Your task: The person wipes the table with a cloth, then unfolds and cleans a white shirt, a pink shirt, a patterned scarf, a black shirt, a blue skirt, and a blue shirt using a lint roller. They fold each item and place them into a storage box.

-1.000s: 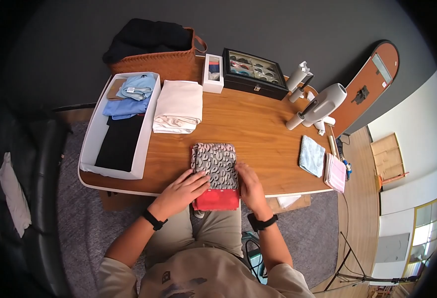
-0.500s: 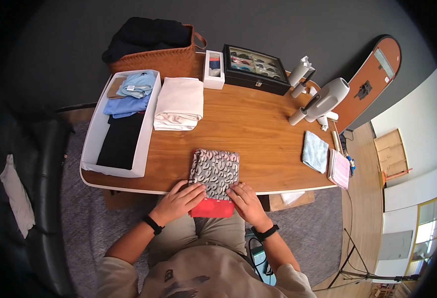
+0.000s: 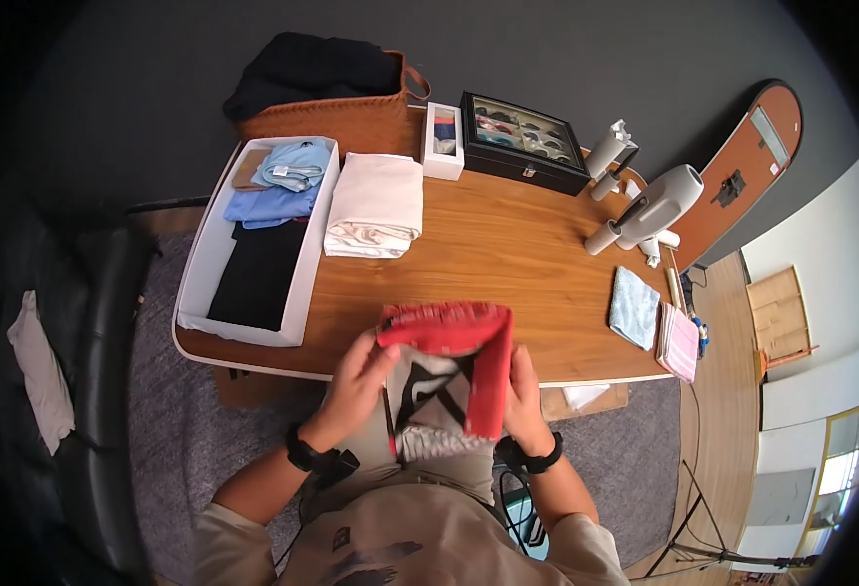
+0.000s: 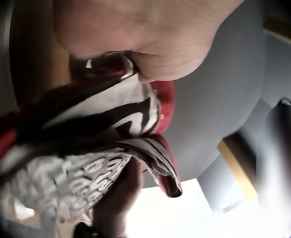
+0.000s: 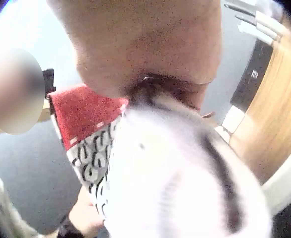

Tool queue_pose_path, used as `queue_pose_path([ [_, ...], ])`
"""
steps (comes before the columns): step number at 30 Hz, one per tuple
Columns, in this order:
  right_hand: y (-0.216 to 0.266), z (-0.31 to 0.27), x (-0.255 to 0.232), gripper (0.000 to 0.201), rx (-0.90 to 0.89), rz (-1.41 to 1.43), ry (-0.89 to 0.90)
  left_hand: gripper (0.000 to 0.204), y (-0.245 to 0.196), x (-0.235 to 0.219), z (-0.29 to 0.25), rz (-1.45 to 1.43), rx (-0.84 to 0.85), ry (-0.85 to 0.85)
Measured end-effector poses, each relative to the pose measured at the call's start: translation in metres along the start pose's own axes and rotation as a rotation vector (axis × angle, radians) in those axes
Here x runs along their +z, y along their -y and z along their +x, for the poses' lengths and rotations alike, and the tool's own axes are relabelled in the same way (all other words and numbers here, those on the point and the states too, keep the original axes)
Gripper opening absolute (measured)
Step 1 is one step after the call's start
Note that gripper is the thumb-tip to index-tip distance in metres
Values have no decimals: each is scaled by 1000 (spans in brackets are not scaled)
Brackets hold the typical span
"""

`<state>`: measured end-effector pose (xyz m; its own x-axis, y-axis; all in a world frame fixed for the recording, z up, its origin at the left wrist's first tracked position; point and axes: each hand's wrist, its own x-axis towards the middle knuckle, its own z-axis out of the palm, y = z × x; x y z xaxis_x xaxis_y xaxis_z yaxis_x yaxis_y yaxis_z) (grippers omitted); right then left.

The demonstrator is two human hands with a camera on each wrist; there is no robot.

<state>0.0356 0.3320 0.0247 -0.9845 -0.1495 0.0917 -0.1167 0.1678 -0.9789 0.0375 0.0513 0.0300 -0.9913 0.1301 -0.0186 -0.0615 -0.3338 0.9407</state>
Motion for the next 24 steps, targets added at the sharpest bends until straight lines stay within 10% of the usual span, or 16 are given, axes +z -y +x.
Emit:
queue_pose_path([
  [9, -1, 34, 25, 32, 344, 205, -58, 62, 16, -17, 2, -641, -559, 69],
  [24, 19, 55, 16, 51, 315, 609, 101, 78, -29, -6, 25, -184, -187, -45],
])
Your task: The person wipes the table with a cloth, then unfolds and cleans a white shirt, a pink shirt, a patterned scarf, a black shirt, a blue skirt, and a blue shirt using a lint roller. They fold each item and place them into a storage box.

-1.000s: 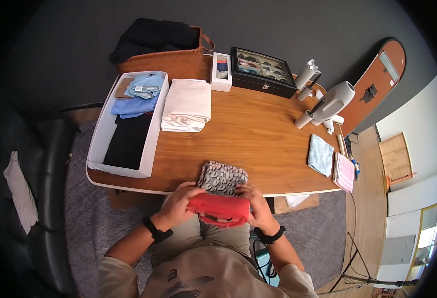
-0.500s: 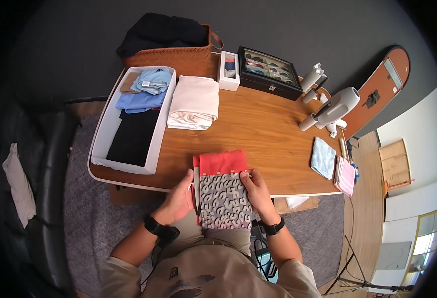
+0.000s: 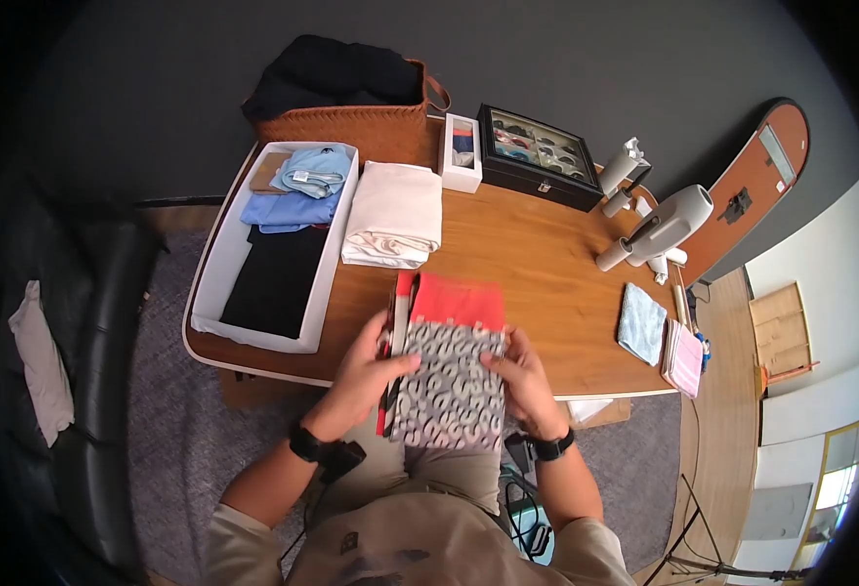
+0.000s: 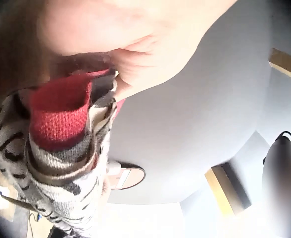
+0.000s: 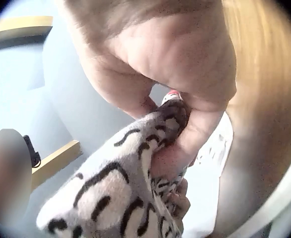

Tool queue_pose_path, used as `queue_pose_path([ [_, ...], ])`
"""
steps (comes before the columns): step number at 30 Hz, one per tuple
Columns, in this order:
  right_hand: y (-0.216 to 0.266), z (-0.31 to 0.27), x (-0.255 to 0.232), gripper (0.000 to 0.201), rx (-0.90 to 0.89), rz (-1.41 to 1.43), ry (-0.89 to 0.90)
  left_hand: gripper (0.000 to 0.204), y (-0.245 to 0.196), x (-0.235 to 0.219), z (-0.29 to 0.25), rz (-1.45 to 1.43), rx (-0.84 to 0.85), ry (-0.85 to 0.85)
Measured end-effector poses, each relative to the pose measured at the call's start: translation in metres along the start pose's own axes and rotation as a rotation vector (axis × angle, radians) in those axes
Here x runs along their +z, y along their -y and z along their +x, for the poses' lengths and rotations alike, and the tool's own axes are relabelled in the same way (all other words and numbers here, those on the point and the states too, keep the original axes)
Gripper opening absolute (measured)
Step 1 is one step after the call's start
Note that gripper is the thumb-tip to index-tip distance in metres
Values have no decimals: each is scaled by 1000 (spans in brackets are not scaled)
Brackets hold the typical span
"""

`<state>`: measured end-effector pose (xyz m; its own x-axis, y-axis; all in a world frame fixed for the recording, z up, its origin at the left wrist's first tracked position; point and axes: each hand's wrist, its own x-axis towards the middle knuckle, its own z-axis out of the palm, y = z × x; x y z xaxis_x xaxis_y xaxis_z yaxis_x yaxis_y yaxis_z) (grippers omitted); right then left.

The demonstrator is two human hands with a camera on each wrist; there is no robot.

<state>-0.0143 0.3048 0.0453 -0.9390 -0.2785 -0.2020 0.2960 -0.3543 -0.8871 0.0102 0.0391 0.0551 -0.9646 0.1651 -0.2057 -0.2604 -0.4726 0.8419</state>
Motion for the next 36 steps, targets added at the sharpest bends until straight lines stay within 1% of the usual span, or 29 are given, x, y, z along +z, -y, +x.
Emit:
queue_pose_path([
  [1, 8, 18, 2, 51, 1, 2, 4, 76, -11, -1, 15, 130, 61, -7],
  [3, 28, 61, 9, 51, -80, -103, -8, 75, -47, 2, 48, 242, 153, 9],
  [5, 55, 104, 33, 50, -143, -69, -12, 73, -83, -2, 90, 562, 285, -92],
  [7, 69, 161, 43, 54, -187, -84, 3, 71, -126, -3, 130, 613, 293, -82],
  [8, 74, 190, 49, 54, -190, -80, 8, 71, -135, -15, 159, 644, 317, -122],
  [10, 81, 238, 59, 55, -211, -207, -73, 75, -141, -50, 219, 721, 359, -175],
  [11, 81, 254, 62, 55, -217, -204, -71, 75, -145, -56, 232, 726, 365, -175],
  [13, 79, 283, 67, 55, -180, -298, -105, 78, -149, -67, 256, 699, 245, -305],
  [14, 75, 291, 67, 57, -184, -346, -97, 81, -146, -75, 265, 719, 261, -312],
  [15, 70, 298, 66, 59, -182, -326, -85, 81, -142, -84, 273, 723, 262, -311],
  [17, 54, 311, 56, 56, -190, -470, -108, 82, -137, -86, 274, 1009, 298, -328],
  [18, 46, 315, 49, 56, -187, -463, -112, 82, -133, -89, 271, 1124, 344, -343],
  [19, 42, 314, 43, 50, -281, -748, -130, 82, -138, -81, 262, 1130, 340, -338],
  [20, 38, 313, 38, 45, -373, -1034, -147, 80, -142, -72, 253, 1351, 372, -354],
  [21, 43, 306, 40, 45, -370, -1030, -152, 77, -145, -64, 246, 1573, 406, -367],
  [22, 55, 293, 48, 40, -480, -1239, -147, 58, -145, -59, 239, 1698, 533, -343],
  [23, 62, 286, 52, 35, -591, -1450, -138, 58, -143, -55, 243, 1700, 531, -338],
  [24, 61, 289, 49, 27, -769, -1533, -152, 48, -142, -52, 246, 1721, 594, -225],
  [25, 60, 293, 49, 27, -766, -1532, -153, 39, -140, -47, 249, 1737, 656, -111],
  [26, 58, 299, 50, 28, -791, -1470, -92, 30, -141, -36, 249, 1760, 615, -20],
  [27, 57, 305, 52, 29, -815, -1408, -33, 30, -132, -37, 257, 1760, 615, -19],
  [28, 53, 311, 53, 29, -816, -1408, -34, 33, -116, -43, 271, 1790, 617, -36],
  [29, 47, 318, 54, 37, -871, -1443, 21, 35, -110, -42, 277, 1822, 621, -54],
  [30, 42, 324, 55, 46, -927, -1475, 77, 42, -104, -43, 278, 1885, 489, -30],
  [31, 35, 328, 56, 46, -929, -1474, 75, 42, -90, -46, 279, 1888, 491, -30],
  [33, 24, 333, 59, 61, -704, -1672, 98, 45, -57, -56, 281, 1856, 515, -263],
  [34, 24, 335, 60, 67, -564, -1699, 129, 55, -60, -52, 275, 1834, 361, -243],
  [35, 23, 338, 62, 67, -566, -1695, 131, 55, -60, -50, 270, 1838, 360, -246],
  [36, 22, 339, 63, 67, -512, -1730, 142, 58, -59, -47, 266, 1769, 318, -300],
])
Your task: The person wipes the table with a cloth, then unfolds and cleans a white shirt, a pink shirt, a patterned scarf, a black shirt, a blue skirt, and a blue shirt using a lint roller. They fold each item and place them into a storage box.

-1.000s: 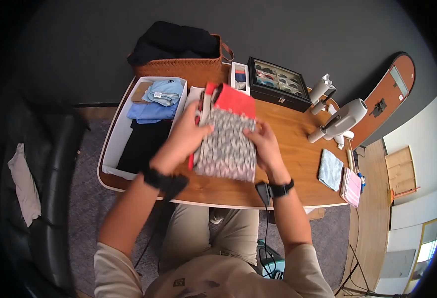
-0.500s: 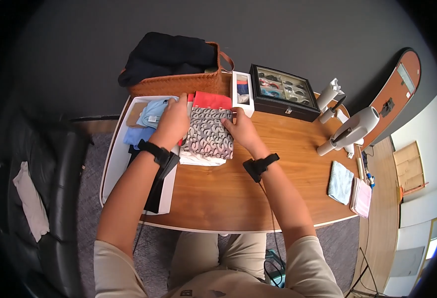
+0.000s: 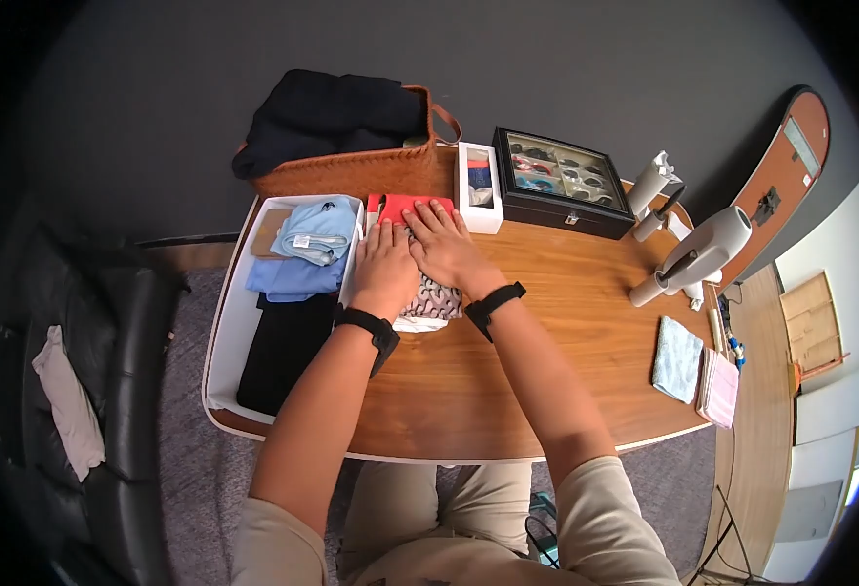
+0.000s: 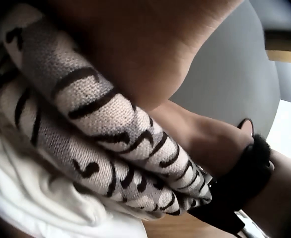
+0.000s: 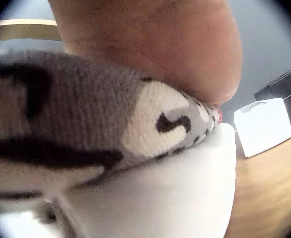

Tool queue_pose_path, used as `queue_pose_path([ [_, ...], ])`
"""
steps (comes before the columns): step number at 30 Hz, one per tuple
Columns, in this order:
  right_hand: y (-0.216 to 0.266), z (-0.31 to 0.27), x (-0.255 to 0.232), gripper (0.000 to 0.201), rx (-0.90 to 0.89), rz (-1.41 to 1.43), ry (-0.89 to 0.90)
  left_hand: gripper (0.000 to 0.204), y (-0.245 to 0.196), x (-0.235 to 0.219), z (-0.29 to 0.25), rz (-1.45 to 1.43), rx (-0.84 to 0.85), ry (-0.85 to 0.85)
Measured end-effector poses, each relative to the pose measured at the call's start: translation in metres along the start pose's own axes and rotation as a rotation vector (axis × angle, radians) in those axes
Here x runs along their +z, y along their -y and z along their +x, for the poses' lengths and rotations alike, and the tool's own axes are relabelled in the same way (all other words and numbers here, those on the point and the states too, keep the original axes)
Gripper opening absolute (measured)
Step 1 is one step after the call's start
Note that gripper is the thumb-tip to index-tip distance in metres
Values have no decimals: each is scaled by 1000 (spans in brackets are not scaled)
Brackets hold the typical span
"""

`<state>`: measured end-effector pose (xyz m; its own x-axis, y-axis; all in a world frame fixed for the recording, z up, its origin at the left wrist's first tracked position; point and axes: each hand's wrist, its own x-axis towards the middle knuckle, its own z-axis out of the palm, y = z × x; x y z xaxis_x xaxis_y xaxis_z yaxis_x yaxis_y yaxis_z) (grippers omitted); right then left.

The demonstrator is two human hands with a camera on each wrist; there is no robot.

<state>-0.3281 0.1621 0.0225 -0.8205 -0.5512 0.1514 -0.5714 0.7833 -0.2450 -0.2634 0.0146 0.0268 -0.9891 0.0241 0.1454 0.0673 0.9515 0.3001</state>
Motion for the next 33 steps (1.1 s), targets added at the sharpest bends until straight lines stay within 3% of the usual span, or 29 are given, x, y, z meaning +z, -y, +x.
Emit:
queue_pose_path([
  [3, 3, 2, 2, 68, 21, -34, 83, 65, 10, 11, -2, -39, -117, 22],
  [15, 4, -5, 20, 68, 43, 22, 41, 61, 25, 42, -7, -70, 5, -127],
  [19, 4, -9, 23, 68, 37, 39, 6, 61, 20, 33, -15, -123, 26, -164],
  [25, 10, -10, 15, 66, 44, -24, -27, 63, 34, 55, 5, -64, -17, -102],
  [29, 24, -55, -15, 63, -19, 28, -163, 62, 16, -1, -1, 52, 73, 9],
  [31, 25, -97, -31, 65, -55, 68, -212, 62, 18, -4, 1, 61, 86, 18],
  [33, 19, -147, -45, 66, -29, 117, -189, 64, 33, 22, 7, 67, 91, -51],
])
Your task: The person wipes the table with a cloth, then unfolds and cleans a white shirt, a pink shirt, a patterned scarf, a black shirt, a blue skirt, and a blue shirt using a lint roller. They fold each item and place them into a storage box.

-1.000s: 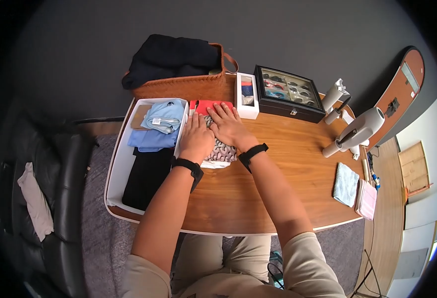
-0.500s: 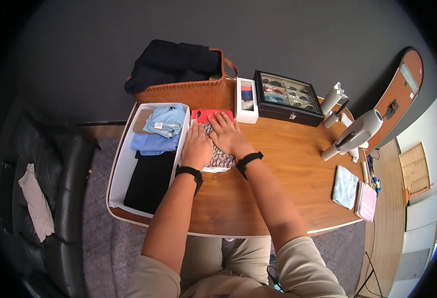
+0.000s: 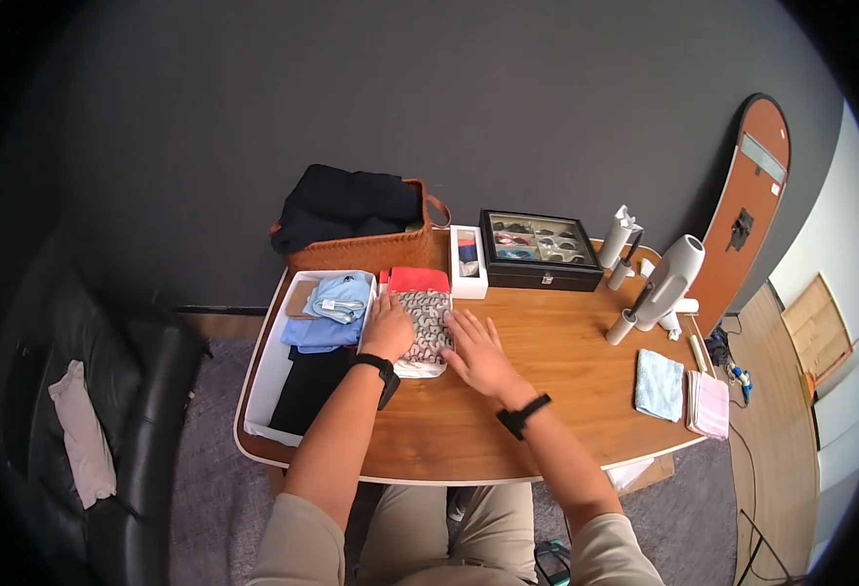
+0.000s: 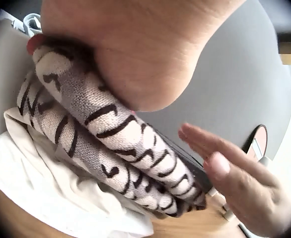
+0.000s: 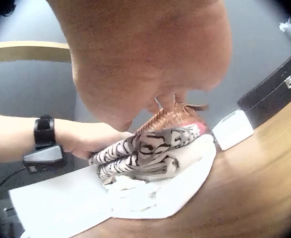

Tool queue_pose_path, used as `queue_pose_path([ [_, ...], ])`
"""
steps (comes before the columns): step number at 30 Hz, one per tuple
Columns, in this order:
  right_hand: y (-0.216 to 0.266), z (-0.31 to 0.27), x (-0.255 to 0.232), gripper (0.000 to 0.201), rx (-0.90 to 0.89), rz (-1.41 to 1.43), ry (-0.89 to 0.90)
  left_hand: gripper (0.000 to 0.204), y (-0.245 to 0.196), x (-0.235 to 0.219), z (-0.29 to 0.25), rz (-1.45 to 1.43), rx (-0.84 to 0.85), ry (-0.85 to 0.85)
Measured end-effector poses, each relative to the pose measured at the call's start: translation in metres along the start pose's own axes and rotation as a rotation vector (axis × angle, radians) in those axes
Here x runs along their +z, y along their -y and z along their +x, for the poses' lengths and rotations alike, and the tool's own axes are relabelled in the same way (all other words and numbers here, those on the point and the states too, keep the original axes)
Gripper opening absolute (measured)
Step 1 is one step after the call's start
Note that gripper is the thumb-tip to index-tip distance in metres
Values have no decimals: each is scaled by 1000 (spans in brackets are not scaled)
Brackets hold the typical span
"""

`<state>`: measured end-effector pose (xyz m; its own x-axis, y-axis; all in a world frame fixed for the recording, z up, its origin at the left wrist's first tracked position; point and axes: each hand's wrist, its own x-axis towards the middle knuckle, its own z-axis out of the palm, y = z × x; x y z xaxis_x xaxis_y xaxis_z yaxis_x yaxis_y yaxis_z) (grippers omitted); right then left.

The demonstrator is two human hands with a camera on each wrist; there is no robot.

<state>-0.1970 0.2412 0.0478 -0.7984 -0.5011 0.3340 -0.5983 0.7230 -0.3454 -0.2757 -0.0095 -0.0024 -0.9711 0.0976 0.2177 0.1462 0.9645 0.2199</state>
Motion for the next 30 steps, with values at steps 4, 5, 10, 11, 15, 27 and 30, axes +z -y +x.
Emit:
queue_pose_path([
  [4, -30, -104, -33, 70, 88, -3, -4, 67, -33, -46, -52, -88, -44, -4],
  [5, -39, -128, -39, 71, 140, -29, 17, 67, -38, -48, -67, -80, -39, -16],
  [10, -72, -220, -50, 72, 279, -90, 38, 71, -67, -70, -157, -53, 144, -170],
  [11, -73, -230, -51, 72, 291, -113, 39, 71, -71, -65, -178, -92, 156, -140],
  [15, -68, -251, -34, 71, 290, -188, -7, 73, -64, -37, -247, -113, 225, 31],
  [27, -62, -248, -32, 68, 324, -239, -24, 68, -36, -7, -279, -84, 249, -16],
  [30, -62, -247, -34, 67, 342, -226, -16, 69, -34, 1, -277, -32, 257, -27],
])
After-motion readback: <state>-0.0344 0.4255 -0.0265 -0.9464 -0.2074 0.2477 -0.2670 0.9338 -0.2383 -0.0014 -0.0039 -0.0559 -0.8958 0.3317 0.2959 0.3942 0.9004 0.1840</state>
